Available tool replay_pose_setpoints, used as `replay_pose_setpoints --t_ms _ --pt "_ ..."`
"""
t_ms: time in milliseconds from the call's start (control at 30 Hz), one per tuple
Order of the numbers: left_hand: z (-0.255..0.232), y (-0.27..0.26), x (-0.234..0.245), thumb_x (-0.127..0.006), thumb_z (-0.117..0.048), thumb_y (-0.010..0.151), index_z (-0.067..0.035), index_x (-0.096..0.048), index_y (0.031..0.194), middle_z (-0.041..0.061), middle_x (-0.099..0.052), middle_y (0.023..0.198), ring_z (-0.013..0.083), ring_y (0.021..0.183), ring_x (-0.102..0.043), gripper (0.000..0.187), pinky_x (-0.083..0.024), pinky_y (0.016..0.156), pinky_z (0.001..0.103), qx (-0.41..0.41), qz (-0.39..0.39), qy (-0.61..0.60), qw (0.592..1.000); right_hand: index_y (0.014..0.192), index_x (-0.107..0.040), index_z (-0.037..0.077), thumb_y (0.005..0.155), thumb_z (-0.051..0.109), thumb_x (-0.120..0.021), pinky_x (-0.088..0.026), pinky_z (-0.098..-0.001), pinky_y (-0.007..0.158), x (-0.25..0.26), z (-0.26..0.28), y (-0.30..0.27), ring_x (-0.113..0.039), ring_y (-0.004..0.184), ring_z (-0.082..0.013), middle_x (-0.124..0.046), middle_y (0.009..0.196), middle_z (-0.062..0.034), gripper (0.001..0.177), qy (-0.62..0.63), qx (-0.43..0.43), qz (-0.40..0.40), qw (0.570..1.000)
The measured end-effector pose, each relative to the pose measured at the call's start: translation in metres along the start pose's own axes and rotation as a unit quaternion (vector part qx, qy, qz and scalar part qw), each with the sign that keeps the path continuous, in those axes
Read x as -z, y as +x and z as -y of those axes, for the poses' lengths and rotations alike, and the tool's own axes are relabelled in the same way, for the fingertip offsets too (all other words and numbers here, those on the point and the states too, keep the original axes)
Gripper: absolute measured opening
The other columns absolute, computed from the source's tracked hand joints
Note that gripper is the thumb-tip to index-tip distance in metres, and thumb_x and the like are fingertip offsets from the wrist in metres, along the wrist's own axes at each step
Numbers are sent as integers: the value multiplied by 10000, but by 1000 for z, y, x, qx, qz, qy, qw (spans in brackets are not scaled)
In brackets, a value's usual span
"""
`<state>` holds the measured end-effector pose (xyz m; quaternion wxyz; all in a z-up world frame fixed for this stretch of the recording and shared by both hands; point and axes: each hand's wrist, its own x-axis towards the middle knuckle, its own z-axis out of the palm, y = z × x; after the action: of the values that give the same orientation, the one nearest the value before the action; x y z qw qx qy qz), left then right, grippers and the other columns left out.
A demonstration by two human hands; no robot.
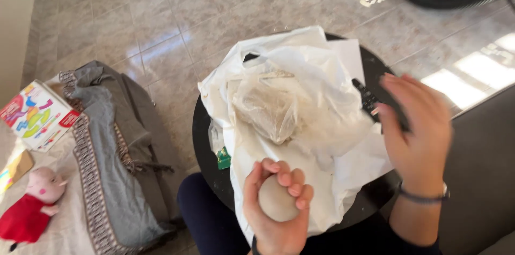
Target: The person sits on the floor and shapes a small ball of gray clay with both hands. They roll and smooth the clay ball, then briefly pick up a remote control before returning to the clay. Finally, they use a small white tool to make a mark on the clay ball.
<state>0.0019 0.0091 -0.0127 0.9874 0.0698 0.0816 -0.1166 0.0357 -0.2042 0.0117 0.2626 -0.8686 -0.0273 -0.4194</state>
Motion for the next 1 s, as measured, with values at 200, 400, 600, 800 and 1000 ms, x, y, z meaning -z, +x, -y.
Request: replay_pose_setpoints --t_ms 200,400,600,800,1000 --pt "1 11 -5 -516 -327 904 -68 -627 912 70 -634 837 225 772 -594 282 -492 644 375 -31 -120 7 992 1242 -752 228 845 333 -742 -515 -435 934 -46 -71 -13 -627 1151 -285 -670 1340 -36 411 -136 -52 179 973" --pt "12 29 21 -668 -217 759 -102 -604 1224 132 -673 1152 313 1071 -639 484 -483 1024 550 -40 -15 -37 998 1234 -754 310 866 381 -704 -546 -377 881 -50 -78 -18 -631 1125 -223 -688 1249 38 378 -169 -97 233 953" --pt "19 46 51 -839 -50 676 -161 -489 1309 106 -600 1245 315 1194 -604 732 -439 1154 604 -67 30 -2 997 1243 -742 342 831 349 -718 -566 -352 874 -56 -76 -15 -651 1111 -189 -697 1219 73 413 -189 -142 247 940" --pt "19 43 23 -923 -54 512 -378 -417 1401 90 -564 1404 348 1260 -606 1073 -505 1046 591 -158 47 93 982 1257 -746 299 817 299 -750 -558 -351 872 -61 -85 -14 -668 1029 -219 -693 1224 -4 440 -163 -167 248 940" --pt "14 64 120 -851 -246 761 -144 -434 1349 227 -684 1211 327 871 -744 728 -631 906 617 -154 191 58 968 1221 -768 227 768 257 -790 -592 -359 789 -55 -73 -10 -764 891 -226 -738 1167 -55 454 -109 -202 212 950"
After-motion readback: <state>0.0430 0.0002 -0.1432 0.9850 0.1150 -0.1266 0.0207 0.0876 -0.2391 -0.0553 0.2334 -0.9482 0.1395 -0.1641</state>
